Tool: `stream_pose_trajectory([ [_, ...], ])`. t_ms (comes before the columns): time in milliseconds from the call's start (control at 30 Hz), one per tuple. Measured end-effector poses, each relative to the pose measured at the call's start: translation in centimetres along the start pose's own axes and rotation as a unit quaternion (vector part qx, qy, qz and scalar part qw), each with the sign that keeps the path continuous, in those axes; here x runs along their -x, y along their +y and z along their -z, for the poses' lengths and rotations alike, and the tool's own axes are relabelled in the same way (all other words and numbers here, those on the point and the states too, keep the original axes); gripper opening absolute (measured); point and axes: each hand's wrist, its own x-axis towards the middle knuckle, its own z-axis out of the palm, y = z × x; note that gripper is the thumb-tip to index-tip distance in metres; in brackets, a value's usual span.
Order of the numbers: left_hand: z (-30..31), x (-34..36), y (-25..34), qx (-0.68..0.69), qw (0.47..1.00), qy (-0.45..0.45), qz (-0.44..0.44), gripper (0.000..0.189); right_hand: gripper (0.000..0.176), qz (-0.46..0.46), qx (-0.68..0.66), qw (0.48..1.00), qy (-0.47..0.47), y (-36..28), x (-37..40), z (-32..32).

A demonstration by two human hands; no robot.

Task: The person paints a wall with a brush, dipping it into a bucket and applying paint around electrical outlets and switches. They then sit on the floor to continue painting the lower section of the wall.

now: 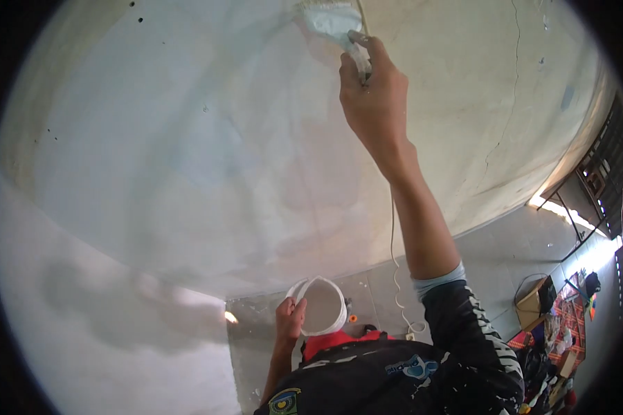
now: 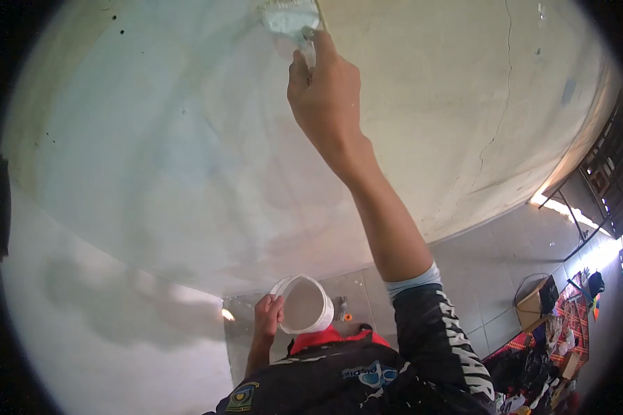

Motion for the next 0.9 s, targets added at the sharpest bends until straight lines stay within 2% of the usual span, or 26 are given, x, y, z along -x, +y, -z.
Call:
stream_pose_trajectory([
  [67,0.3,-0.1,-0.5,-0.007,1.0,0.006,0.026,0.021,0.027,0.08,0.033,0.996,-0.011,0.0,-1.2,-0.1],
  [100,0.5,-0.1,-1.0,0.002,0.999,0.013,0.042,0.022,0.027,0.086,0.035,0.996,-0.014,0.8,-0.9,-0.6],
  [167,0.7,0.0,-1.8,0.018,0.999,0.006,0.049,0.022,0.034,0.04,0.12,0.99,-0.059,4.6,1.8,-2.1],
  [300,1.6,0.9,-2.3,0.05,0.996,0.007,0.071,0.023,0.047,0.033,0.175,0.982,-0.059,14.6,13.5,-3.8],
  [400,3.4,0.4,-1.9,0.002,0.999,-0.014,0.032,0.022,0.044,-0.088,0.212,0.962,-0.145,18.7,21.5,-2.4],
  [500,4.6,-0.8,-2.0,0.043,0.996,-0.056,0.051,0.023,0.04,-0.248,0.207,0.927,-0.192,23.0,28.2,-0.6],
  [567,5.6,-1.9,-2.5,0.055,0.993,-0.083,0.066,0.023,0.038,-0.244,0.174,0.935,-0.188,25.1,33.1,1.5],
  [600,5.9,-2.0,-3.2,0.067,0.989,-0.093,0.093,0.023,0.038,-0.241,0.186,0.933,-0.19,23.2,32.7,2.4],
  [633,6.1,-2.3,-3.7,0.017,0.993,-0.088,0.077,0.023,0.037,-0.379,0.134,0.888,-0.221,18.5,31.8,3.6],
  [667,6.2,-2.4,-4.1,-0.032,0.994,-0.077,0.073,0.024,0.036,-0.516,0.083,0.814,-0.252,14.4,31.6,4.6],
  [733,6.8,-2.3,-5.8,-0.06,0.995,-0.082,0.011,0.027,0.033,-0.459,0.088,0.835,-0.289,11.6,32.2,6.7],
  [800,6.8,-1.3,-2.8,-0.018,0.996,-0.067,0.048,0.039,0.035,-0.433,0.067,0.832,-0.34,7.7,31.0,7.7],
  [833,7.0,-1.3,-2.8,0.015,0.997,-0.066,0.048,0.034,0.035,-0.443,0.063,0.818,-0.362,5.9,30.2,7.8],
  [900,8.0,-1.1,-3.2,0.05,0.995,-0.053,0.061,0.03,0.033,-0.415,0.131,0.758,-0.485,3.4,29.1,7.6],
])
